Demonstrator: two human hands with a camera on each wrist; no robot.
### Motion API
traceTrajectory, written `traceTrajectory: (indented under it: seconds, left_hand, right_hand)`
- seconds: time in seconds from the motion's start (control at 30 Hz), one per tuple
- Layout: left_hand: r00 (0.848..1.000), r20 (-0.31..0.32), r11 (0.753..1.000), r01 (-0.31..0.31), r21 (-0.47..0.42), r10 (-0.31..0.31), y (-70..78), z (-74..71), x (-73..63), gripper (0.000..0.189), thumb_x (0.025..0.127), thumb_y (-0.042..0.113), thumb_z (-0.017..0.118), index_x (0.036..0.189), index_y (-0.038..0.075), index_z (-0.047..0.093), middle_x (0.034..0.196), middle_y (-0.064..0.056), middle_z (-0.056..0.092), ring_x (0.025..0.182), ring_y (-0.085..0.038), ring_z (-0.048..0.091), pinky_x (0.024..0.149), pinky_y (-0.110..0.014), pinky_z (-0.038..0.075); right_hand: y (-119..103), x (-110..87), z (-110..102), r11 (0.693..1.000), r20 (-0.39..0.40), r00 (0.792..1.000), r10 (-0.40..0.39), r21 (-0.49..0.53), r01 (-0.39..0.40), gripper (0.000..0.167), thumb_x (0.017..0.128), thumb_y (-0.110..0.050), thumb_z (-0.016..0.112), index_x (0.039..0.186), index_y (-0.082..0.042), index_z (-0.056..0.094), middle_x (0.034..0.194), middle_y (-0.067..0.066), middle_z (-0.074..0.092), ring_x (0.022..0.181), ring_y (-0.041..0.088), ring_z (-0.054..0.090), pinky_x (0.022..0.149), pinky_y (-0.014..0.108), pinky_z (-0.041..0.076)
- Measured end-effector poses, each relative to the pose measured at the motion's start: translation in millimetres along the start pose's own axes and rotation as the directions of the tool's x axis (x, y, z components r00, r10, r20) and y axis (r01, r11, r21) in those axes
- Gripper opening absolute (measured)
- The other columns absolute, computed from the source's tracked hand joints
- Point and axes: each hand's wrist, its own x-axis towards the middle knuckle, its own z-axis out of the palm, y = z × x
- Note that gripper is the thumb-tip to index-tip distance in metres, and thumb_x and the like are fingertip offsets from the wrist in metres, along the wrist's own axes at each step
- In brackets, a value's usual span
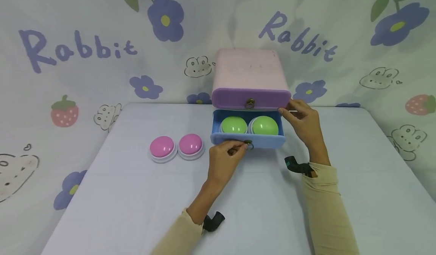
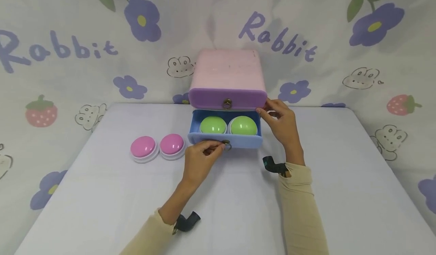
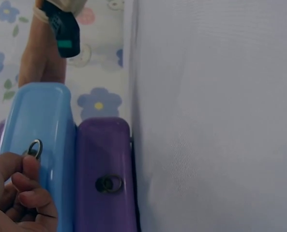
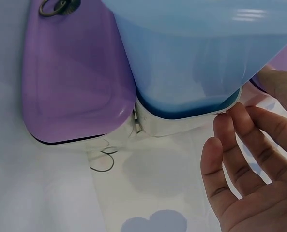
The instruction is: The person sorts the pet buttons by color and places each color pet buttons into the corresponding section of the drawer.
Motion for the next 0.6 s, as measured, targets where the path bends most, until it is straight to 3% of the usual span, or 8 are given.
traceTrajectory:
  seconds: [0.37,0.6]
  left_hand:
    - [1.000,-0.004,1.000,-0.010,0.009,0.010,-2.9,1.7,10.4,0.009,0.090,0.013,0.075,0.090,0.004,0.079,0.076,0.002,0.069,0.066,-0.007,0.061,0.060,-0.023,0.052]
    - [1.000,0.000,1.000,-0.013,0.010,0.013,-6.0,4.9,17.6,0.008,0.090,0.012,0.075,0.091,0.004,0.078,0.076,0.002,0.068,0.066,-0.007,0.060,0.060,-0.023,0.052]
  right_hand:
    - [2,1.1,2,0.999,-0.003,1.000,-0.030,0.035,0.030,0.042,0.094,-0.024,0.073,0.134,-0.016,0.065,0.117,0.004,0.065,0.107,0.010,0.060,0.092,0.023,0.049]
    - [0,0.5,1,1.000,-0.009,1.000,-0.005,0.016,0.005,0.042,0.093,-0.024,0.074,0.134,-0.017,0.065,0.118,0.004,0.065,0.108,0.010,0.060,0.094,0.025,0.049]
